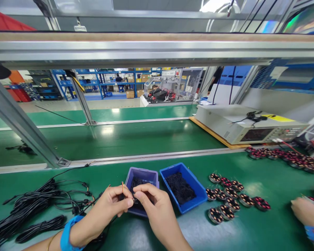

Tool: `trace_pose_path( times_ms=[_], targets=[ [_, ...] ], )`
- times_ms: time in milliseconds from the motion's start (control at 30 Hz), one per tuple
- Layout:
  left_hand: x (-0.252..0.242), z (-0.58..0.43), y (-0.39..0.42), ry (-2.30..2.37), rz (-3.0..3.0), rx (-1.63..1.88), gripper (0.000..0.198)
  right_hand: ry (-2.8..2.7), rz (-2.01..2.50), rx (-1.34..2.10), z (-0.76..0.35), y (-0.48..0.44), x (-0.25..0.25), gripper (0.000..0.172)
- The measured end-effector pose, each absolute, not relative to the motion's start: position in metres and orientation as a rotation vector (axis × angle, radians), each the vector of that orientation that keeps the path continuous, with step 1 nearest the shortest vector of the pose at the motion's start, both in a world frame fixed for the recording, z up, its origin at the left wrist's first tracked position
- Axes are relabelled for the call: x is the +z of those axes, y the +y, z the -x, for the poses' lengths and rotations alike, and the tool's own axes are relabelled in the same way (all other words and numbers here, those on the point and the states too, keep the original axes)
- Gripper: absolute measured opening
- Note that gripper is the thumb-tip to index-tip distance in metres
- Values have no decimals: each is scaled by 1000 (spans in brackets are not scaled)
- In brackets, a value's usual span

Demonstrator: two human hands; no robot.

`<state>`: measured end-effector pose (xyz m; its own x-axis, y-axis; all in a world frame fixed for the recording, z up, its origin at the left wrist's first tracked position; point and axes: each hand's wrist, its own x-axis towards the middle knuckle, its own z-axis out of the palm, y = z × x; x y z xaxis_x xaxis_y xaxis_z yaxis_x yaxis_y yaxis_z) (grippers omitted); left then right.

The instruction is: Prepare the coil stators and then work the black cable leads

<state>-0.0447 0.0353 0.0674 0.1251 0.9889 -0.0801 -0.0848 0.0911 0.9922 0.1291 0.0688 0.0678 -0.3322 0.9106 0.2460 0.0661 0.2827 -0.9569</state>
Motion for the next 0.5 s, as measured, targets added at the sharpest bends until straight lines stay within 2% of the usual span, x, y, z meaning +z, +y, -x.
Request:
trace_pose_path(
  times_ms=[267,500],
  targets=[
    [70,44,35,1118,-1111,1117,31,-1950,739,603,-131,72,71,27],
    [76,42,34,1132,-1111,1109,30,-2022,707,524,-133,73,72,26]
  ],
)
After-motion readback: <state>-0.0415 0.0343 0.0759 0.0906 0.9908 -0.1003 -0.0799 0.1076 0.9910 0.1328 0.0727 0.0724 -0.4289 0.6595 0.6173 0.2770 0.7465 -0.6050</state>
